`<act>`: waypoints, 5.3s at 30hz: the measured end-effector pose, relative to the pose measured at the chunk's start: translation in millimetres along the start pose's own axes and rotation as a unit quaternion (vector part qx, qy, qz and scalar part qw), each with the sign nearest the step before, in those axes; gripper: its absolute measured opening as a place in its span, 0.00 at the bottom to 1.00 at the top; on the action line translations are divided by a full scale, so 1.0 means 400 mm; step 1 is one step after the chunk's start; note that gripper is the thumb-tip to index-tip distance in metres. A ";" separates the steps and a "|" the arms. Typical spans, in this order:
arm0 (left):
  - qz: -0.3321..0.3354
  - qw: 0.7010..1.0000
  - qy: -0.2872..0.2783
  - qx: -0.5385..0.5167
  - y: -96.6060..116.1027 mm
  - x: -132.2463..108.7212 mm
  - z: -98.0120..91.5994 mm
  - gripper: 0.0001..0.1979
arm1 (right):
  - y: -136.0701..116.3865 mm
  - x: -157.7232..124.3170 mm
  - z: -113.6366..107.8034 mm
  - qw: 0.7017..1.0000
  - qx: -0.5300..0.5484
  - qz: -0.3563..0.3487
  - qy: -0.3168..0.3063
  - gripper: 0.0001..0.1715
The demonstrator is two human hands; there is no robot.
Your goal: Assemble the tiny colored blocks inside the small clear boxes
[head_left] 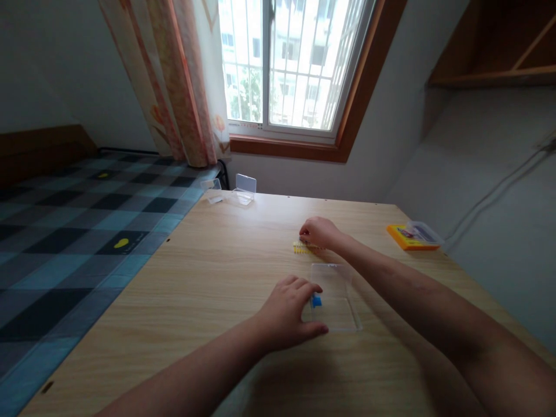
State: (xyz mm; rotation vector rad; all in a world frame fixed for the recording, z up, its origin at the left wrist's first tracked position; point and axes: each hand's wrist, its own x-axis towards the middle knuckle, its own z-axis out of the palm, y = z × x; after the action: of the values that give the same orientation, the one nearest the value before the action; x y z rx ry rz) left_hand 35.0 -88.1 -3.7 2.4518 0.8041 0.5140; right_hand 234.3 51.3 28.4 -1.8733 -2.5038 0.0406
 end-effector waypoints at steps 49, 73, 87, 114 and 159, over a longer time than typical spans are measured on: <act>-0.014 1.000 -0.014 0.009 0.010 0.007 -0.011 0.29 | -0.047 -0.478 0.051 0.979 0.132 -0.143 0.064 0.11; -0.006 1.000 -0.009 0.013 0.004 0.004 -0.004 0.28 | -0.057 -0.477 0.059 0.980 0.135 -0.130 0.066 0.12; -0.012 1.000 -0.011 0.012 0.006 0.005 -0.005 0.28 | -0.061 -0.480 0.056 0.983 0.119 -0.124 0.065 0.11; -0.006 1.000 -0.004 -0.006 0.001 0.001 -0.004 0.30 | 0.073 -0.071 -0.074 0.989 0.129 -0.043 0.056 0.10; -0.017 1.000 -0.008 0.004 0.005 0.003 -0.008 0.30 | -0.025 -0.499 -0.032 0.977 0.172 -0.129 -0.016 0.08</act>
State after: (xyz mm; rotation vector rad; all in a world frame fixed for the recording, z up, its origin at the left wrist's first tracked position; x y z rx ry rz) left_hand 35.3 -87.8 0.3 2.4431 0.8411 0.4785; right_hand 281.4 -143.1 42.3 -1.4216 -2.5354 0.4706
